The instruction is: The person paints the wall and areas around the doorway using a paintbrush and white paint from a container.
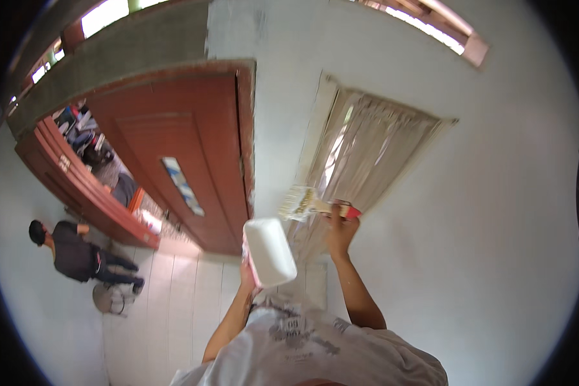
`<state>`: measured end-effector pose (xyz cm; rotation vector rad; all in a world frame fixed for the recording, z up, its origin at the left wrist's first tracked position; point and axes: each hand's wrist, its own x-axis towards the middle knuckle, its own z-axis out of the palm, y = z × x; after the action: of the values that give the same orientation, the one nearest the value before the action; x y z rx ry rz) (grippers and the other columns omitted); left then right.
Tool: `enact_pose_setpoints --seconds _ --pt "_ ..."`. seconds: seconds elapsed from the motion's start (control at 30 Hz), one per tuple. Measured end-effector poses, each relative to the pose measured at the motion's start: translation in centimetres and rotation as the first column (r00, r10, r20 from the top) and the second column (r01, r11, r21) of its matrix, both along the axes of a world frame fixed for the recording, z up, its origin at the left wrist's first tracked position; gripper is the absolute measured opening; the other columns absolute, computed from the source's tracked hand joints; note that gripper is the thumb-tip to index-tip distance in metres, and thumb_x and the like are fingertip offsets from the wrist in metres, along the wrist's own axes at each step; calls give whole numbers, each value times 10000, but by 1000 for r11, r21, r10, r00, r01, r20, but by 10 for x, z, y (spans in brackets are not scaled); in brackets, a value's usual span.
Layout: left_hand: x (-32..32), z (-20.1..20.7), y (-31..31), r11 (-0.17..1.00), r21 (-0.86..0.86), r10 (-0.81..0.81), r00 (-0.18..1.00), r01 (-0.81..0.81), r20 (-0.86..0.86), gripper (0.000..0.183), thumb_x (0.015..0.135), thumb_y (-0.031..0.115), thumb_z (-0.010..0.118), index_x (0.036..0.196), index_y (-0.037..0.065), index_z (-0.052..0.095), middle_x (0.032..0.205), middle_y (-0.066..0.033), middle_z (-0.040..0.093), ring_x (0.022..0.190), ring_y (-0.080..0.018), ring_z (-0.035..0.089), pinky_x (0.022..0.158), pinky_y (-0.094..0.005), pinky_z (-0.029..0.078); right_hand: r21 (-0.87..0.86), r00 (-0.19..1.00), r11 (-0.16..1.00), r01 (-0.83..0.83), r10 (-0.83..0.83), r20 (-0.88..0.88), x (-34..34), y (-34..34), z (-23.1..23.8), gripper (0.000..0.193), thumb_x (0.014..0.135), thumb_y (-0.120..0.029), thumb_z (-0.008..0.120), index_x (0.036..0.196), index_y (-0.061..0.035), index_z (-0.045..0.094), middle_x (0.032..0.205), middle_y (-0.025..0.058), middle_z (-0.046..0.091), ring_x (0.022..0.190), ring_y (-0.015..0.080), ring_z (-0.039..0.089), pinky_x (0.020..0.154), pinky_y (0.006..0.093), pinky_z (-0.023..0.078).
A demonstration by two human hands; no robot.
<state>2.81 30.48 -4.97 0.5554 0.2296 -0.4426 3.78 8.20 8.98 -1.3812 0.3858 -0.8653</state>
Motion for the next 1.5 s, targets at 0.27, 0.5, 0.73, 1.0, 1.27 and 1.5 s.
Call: enact_pose_setpoints --seconds 0.27,0.5,0.73,1.0,1.27,1.5 --pt "17 -107 14 976 33 -214 977 214 11 497 1029 399 431 1354 32 514 1230 -87 632 1114 -205 616 971 -374 509 92 990 989 113 -105 -95 -104 21 -26 231 987 -166 575 1004 63 600 937 91 634 762 166 658 704 346 615" --pt "38 -59 -37 870 207 -459 889 447 10 580 1009 405 321 1432 22 426 1353 -179 555 1215 -304 587 1021 -444 508 -334 925 930 -154 17 -379 -94 17 -31 102 922 -91 648 895 -1 688 760 76 683 659 117 653 610 286 524" --pt "45 -77 -77 798 151 -588 808 583 -10 617 986 434 330 1451 39 416 1366 -180 551 1219 -306 588 1014 -459 511 -480 898 859 -179 -58 -437 -78 10 -29 81 891 -113 678 883 -33 688 763 107 701 645 215 690 599 310 524" --pt "48 -66 -113 719 -151 -684 729 679 18 552 1010 328 309 1470 31 374 1422 -165 510 1259 -307 552 1061 -463 472 128 952 962 242 -210 -223 -107 -42 -30 212 955 -181 633 950 31 639 837 70 645 693 155 642 621 337 556" --pt "51 -19 -131 744 15 -659 730 668 181 520 1003 325 331 1464 90 384 1375 -137 538 1227 -307 570 1022 -490 502 789 983 607 95 -183 22 -134 -63 -73 246 991 -282 535 986 -37 512 924 106 564 785 221 592 810 395 547" --pt "60 -17 -127 785 -34 -607 779 619 154 563 978 362 369 1476 99 364 1379 -136 535 1215 -310 577 1012 -481 510 841 995 532 -95 57 76 -149 -55 -86 316 948 -242 575 1149 2 569 1033 209 668 846 274 635 704 304 494"
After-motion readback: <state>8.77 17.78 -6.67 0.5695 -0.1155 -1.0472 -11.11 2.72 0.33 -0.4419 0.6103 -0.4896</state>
